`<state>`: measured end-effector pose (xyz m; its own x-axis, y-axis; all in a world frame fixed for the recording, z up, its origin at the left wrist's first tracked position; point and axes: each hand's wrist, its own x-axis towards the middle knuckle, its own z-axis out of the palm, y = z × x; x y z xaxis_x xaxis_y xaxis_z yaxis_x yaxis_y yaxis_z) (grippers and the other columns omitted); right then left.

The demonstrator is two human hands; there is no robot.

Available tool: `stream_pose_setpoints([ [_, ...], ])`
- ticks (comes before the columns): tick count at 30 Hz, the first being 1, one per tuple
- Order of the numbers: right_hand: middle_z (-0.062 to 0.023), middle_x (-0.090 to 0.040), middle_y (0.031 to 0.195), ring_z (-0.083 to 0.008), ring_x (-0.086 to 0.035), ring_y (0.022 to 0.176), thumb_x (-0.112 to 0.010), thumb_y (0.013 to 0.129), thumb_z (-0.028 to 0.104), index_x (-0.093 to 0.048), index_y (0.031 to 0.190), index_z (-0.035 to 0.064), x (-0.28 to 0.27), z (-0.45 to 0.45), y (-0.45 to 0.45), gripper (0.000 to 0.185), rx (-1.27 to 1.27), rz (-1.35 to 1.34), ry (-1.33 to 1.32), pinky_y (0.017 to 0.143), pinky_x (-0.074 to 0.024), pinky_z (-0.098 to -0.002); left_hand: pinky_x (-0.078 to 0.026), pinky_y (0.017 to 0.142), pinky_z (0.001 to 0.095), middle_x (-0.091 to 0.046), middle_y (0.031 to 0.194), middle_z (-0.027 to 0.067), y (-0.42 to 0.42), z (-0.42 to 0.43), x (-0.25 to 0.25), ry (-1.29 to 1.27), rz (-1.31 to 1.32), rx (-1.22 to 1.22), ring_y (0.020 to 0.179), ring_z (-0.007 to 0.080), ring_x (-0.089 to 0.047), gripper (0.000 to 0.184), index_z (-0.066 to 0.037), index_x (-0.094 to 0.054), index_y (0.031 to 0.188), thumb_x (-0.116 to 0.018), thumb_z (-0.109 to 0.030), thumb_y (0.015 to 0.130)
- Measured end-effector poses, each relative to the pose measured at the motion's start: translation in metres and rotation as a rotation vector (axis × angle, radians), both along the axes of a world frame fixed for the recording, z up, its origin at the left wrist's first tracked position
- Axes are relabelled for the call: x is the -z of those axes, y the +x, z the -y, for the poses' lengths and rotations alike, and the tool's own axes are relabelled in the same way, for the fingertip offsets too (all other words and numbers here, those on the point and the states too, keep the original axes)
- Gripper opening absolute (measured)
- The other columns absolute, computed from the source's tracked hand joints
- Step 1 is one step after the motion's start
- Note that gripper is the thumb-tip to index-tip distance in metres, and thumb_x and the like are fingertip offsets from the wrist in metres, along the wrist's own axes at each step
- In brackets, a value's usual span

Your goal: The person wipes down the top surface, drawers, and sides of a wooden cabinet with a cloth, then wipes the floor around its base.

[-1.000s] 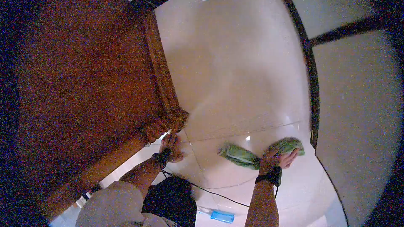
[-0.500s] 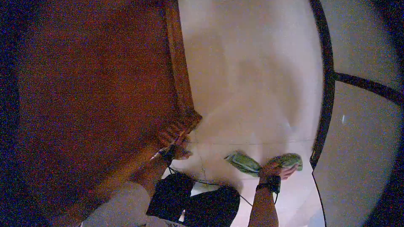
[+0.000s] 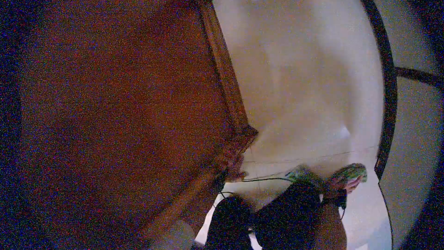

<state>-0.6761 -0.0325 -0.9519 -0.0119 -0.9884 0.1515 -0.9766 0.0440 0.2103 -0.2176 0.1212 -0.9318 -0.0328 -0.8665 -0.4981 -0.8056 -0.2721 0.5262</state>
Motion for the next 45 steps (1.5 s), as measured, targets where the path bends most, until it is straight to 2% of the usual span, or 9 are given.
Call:
stream_pose_setpoints([
  [17,-0.0289,-0.047,0.148,-0.0474,-0.050,0.132,-0.050,0.102,0.033,-0.048,0.146,-0.0025,0.010,-0.015,-0.008,0.057,0.038,0.025,0.070,0.107,-0.0448,-0.0586,-0.024,0.114,0.0729,-0.041,0.153,0.0300,-0.011,-0.008,0.003,-0.174,0.224,-0.003,0.141,0.0563,-0.034,0.065,0.002,-0.052,0.140,-0.052,-0.047,0.097],
  [21,-0.0281,-0.046,0.150,-0.0474,-0.049,0.133,-0.050,0.102,0.034,-0.048,0.147,-0.0017,0.011,-0.018,-0.010,0.057,0.045,0.029,0.064,0.108,-0.0434,-0.0582,-0.025,0.111,0.0754,-0.042,0.153,0.0314,0.000,-0.003,-0.003,-0.327,0.760,0.520,0.138,0.0593,-0.035,0.060,0.005,-0.054,0.137,-0.048,-0.042,0.100],
  [26,-0.0270,-0.044,0.152,-0.0473,-0.047,0.135,-0.051,0.101,0.035,-0.048,0.147,-0.0007,0.015,-0.016,-0.019,0.058,0.031,0.038,0.056,0.110,-0.0416,-0.0578,-0.025,0.104,0.0832,-0.034,0.153,0.0391,-0.025,-0.012,-0.011,-0.068,0.522,0.298,0.134,0.0669,-0.034,0.066,0.006,-0.045,0.144,-0.042,-0.046,0.105],
  [30,-0.0261,-0.043,0.153,-0.0473,-0.045,0.137,-0.052,0.100,0.035,-0.047,0.147,0.0001,0.015,-0.021,-0.028,0.059,0.043,0.061,0.054,0.111,-0.0402,-0.0575,-0.031,0.102,0.0809,-0.037,0.153,0.0371,-0.024,-0.020,-0.005,-0.247,0.637,0.304,0.137,0.0599,-0.038,0.069,0.004,-0.041,0.149,-0.041,-0.050,0.105],
  [33,-0.0255,-0.042,0.155,-0.0473,-0.044,0.138,-0.053,0.099,0.036,-0.047,0.148,0.0007,0.014,-0.021,-0.031,0.060,0.059,0.076,0.067,0.112,-0.0391,-0.0573,-0.035,0.105,0.0761,-0.040,0.151,0.0356,-0.027,-0.037,-0.001,-0.162,0.347,0.144,0.140,0.0536,-0.039,0.070,0.004,-0.044,0.148,-0.043,-0.052,0.104],
  [35,-0.0251,-0.041,0.155,-0.0472,-0.043,0.139,-0.053,0.099,0.036,-0.047,0.148,0.0011,0.014,-0.017,-0.031,0.060,0.071,0.081,0.061,0.112,-0.0384,-0.0571,-0.035,0.107,0.0729,-0.042,0.150,0.0345,-0.025,-0.037,0.000,-0.158,0.331,0.167,0.141,0.0514,-0.039,0.070,0.004,-0.047,0.145,-0.044,-0.053,0.103],
  [37,-0.0246,-0.040,0.156,-0.0472,-0.042,0.139,-0.054,0.099,0.037,-0.047,0.148,0.0015,0.016,-0.016,-0.031,0.061,0.083,0.086,0.055,0.113,-0.0377,-0.0570,-0.035,0.110,0.0699,-0.044,0.150,0.0331,-0.020,-0.031,-0.004,-0.194,0.611,0.432,0.142,0.0514,-0.039,0.070,0.004,-0.050,0.142,-0.046,-0.053,0.103],
  [42,-0.0225,-0.037,0.160,-0.0474,-0.039,0.142,-0.055,0.097,0.039,-0.048,0.148,0.0027,0.002,0.006,-0.008,0.063,0.265,0.126,0.102,0.114,-0.0348,-0.0586,-0.020,0.119,0.0716,-0.034,0.153,0.0366,-0.017,0.000,-0.020,0.091,0.295,0.198,0.146,0.0587,-0.022,0.072,0.005,-0.047,0.141,-0.059,-0.049,0.096],
  [45,-0.0168,-0.029,0.166,-0.0466,-0.031,0.148,-0.054,0.096,0.045,-0.043,0.151,0.0046,0.020,0.004,-0.021,0.069,0.186,0.216,0.056,0.116,-0.0319,-0.0621,-0.017,0.120,0.0714,-0.025,0.158,0.0372,-0.023,-0.007,-0.035,0.241,0.389,0.215,0.148,0.0583,-0.019,0.079,0.006,-0.040,0.146,-0.061,-0.048,0.094],
])
